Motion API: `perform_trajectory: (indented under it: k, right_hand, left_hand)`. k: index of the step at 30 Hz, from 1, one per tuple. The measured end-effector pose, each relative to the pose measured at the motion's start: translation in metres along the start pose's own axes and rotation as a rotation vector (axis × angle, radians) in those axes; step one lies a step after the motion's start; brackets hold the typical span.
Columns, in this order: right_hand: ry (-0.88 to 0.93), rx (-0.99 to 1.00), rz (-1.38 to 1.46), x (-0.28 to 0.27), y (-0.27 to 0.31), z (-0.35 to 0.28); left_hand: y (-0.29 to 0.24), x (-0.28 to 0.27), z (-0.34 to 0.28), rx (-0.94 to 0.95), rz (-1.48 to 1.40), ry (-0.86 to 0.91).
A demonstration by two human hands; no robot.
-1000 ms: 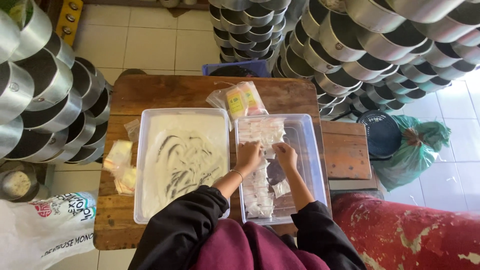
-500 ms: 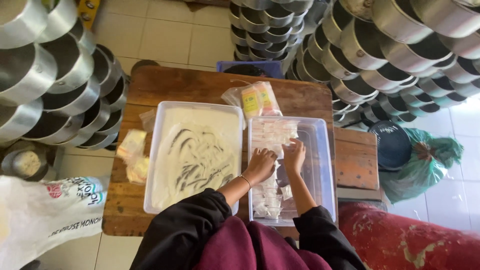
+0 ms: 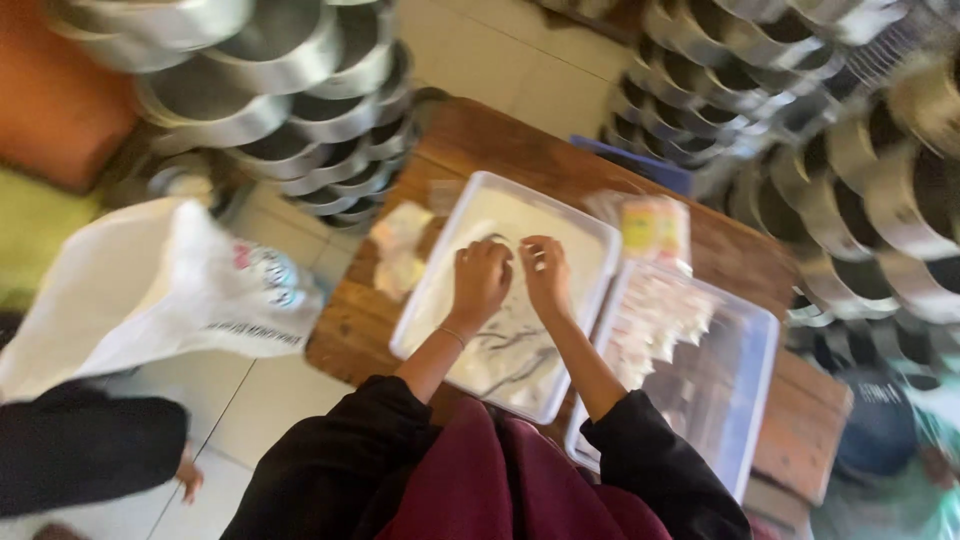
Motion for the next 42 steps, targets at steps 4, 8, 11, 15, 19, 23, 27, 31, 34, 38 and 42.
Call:
perform_trajectory:
  k: [4, 8, 11, 15, 19, 23, 27, 31, 34, 38, 42]
  right_hand:
    - [0.244, -0.13, -0.046, 0.082, 0.027, -0.013]
    - [0.461, -0.347, -0.345, 0.145, 0.059, -0.038]
    - [0.508, -0.495, -0.6, 0.185, 0.058, -0.047]
    - [0.501, -0.68, -1.005, 0.223, 0.054, -0.048]
    - [0.47, -0.732, -1.118, 0.252, 0.027, -0.047]
    - [0.484, -0.65, -1.044, 0.255, 0.033, -0.046]
    - [0.578, -0.504, -1.06, 0.259, 0.029, -0.04]
    - [0.683, -0.384, -1.193, 0.246, 0.053, -0.042]
    - [0.605, -0.437, -1.172, 0.235, 0.058, -0.041]
    - [0.507, -0.426, -0.974, 0.203, 0.079, -0.045]
    - [0.432, -0.333, -0.682, 0.16, 0.089, -0.053]
  left_hand:
    - [0.082, -0.04, -0.04, -0.15, 0.123, -0.112]
    - [0.152, -0.061, -0.091, -0.373, 0.235, -0.036]
    - [0.2, -0.052, -0.13, -0.521, 0.205, 0.105]
    - [0.215, -0.056, -0.16, -0.534, 0.096, 0.143]
    - [0.155, -0.123, -0.117, -0.905, -0.131, 0.49]
    - [0.184, -0.092, -0.137, -0.784, -0.067, 0.543]
    - [0.197, -0.084, -0.145, -0.624, -0.045, 0.404]
    - [0.193, -0.095, -0.14, -0.712, -0.099, 0.461]
    - [0.192, -0.097, -0.134, -0.682, -0.176, 0.344]
    - [0.179, -0.106, -0.114, -0.625, -0.235, 0.297]
    - [0.194, -0.068, -0.112, -0.211, -0.095, 0.061]
Point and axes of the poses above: each hand's wrist, its own z-axis towards the middle knuckle, its own x-axis out of the palm, y = z × x, the point moved 4 cm from there along z, towards the middle knuckle, and after that the axes turned 7 degrees about x, right-handed, at the moved point
